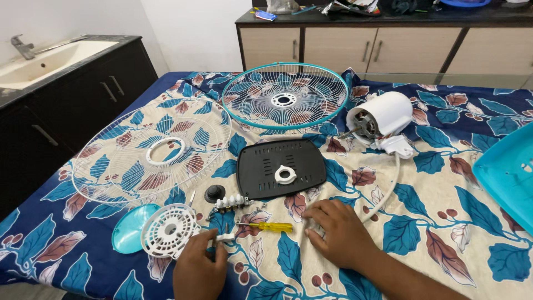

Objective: The person uses a screwdriver to remove screws from the back cover of a teal fan base, then detaches the cover and removes the internal switch assembly. The person then strips the ends of the power cord wires.

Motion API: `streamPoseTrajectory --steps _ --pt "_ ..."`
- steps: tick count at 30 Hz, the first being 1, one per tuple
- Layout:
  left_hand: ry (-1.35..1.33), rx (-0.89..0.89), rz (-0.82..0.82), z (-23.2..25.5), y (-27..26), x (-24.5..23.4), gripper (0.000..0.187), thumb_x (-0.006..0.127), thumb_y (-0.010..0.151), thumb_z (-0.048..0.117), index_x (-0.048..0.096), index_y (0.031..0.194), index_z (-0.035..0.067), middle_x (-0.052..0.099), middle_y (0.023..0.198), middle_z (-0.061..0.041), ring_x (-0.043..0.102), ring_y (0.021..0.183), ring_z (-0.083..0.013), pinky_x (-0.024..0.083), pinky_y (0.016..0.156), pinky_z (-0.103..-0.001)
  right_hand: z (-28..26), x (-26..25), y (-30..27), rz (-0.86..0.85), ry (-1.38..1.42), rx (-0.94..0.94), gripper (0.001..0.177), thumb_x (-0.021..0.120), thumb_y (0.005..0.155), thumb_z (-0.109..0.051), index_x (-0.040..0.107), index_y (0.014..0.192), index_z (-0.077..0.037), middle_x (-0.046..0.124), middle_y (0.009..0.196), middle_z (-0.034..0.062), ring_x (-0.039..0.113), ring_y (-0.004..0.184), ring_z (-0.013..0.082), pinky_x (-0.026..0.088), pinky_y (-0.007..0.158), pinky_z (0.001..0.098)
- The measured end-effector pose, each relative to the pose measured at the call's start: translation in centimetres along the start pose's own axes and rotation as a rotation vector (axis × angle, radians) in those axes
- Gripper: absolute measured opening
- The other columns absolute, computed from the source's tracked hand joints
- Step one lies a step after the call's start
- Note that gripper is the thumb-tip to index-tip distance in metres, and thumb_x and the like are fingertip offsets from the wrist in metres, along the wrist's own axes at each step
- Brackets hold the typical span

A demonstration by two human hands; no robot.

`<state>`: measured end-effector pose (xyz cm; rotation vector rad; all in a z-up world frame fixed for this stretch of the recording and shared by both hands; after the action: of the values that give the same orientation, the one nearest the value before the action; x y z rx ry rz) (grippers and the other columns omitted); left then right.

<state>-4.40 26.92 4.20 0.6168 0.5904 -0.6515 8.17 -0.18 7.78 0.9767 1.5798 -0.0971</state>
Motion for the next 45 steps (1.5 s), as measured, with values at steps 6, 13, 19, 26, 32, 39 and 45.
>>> streamPoseTrajectory --steps 6,13,19,26,32,39,45 --pt "0.042 0.089 -0.014 1.1 0.3 0.0 0.026 0.078 0.074 0.022 0.081 0.1 0.019 0.075 0.104 0.0 0.075 0.094 -0.0207 0.059 0.081 -0.036 2.5 3.3 -1.0 -0.239 -0.132 0.138 0.062 0.063 0.088 -0.05 0.052 0.143 -0.023 0.048 0.145 0.0057 0.04 0.139 0.0293 0.03 0.113 0.0479" --pt "0.122 0.104 -0.101 0.3 0.6 1.7 0.029 0.081 0.078 0.026 0.083 0.106 0.026 0.076 0.112 0.003 0.073 0.098 -0.0201 0.057 0.086 -0.036 1.2 4.4 0.1 -0.157 -0.603 -0.182 0.091 0.022 0.098 -0.077 0.003 0.161 -0.015 -0.003 0.165 0.0192 -0.005 0.152 0.0435 0.0 0.114 0.0646" --pt "0.02 0.211 -0.076 -2.3 1.7 3.2 0.035 0.082 0.074 0.024 0.082 0.109 0.019 0.078 0.108 -0.004 0.076 0.096 -0.0188 0.06 0.082 -0.034 5.3 4.0 -0.5 -0.274 0.319 0.174 0.095 0.028 0.093 -0.074 0.012 0.164 -0.013 0.014 0.173 0.0104 0.013 0.157 0.0328 0.007 0.122 0.0552" --pt "-0.067 0.109 -0.128 -8.0 3.0 6.1 0.031 0.083 0.08 0.03 0.081 0.104 0.011 0.078 0.105 -0.013 0.08 0.07 -0.0173 0.063 0.059 -0.031 12.2 -2.9 -4.3 0.269 1.142 0.46 0.068 0.042 0.1 -0.057 0.057 0.137 -0.002 0.064 0.139 0.0139 0.058 0.132 0.0252 0.043 0.105 0.0435" --pt "0.118 -0.01 -0.339 -8.8 4.7 8.0 0.034 0.082 0.086 0.036 0.08 0.112 0.014 0.081 0.097 -0.014 0.073 0.064 -0.0221 0.064 0.061 -0.033 12.2 -5.2 -9.3 -0.107 0.433 0.763 0.048 0.074 0.084 -0.042 0.071 0.123 -0.015 0.076 0.116 0.0041 0.073 0.106 0.0204 0.056 0.095 0.0337" --pt "0.037 0.26 -0.382 2.9 0.9 10.3 0.04 0.084 0.078 0.04 0.08 0.111 0.018 0.08 0.101 -0.008 0.074 0.076 -0.0182 0.064 0.069 -0.031 6.8 -5.6 -11.7 -0.251 0.11 0.087 0.052 0.082 0.084 -0.043 0.067 0.123 -0.012 0.06 0.145 0.0117 0.043 0.141 0.035 0.036 0.11 0.0486" --pt "-0.029 0.626 -0.495 12.4 -5.9 14.8 0.044 0.087 0.072 0.035 0.08 0.113 0.02 0.074 0.12 -0.005 0.066 0.118 -0.0263 0.04 0.104 -0.047 9.0 -4.3 -14.3 -0.299 0.1 0.044 0.051 0.078 0.091 -0.044 0.066 0.129 -0.013 0.048 0.151 0.0124 0.033 0.148 0.0357 0.028 0.114 0.0534"
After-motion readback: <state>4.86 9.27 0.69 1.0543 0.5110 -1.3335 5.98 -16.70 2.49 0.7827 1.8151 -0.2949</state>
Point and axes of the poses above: each hand's wrist, its own y-axis towards the middle knuckle, its own x-axis out of the palm, z = x × y, the point moved 9 cm from there along y, towards the middle knuckle
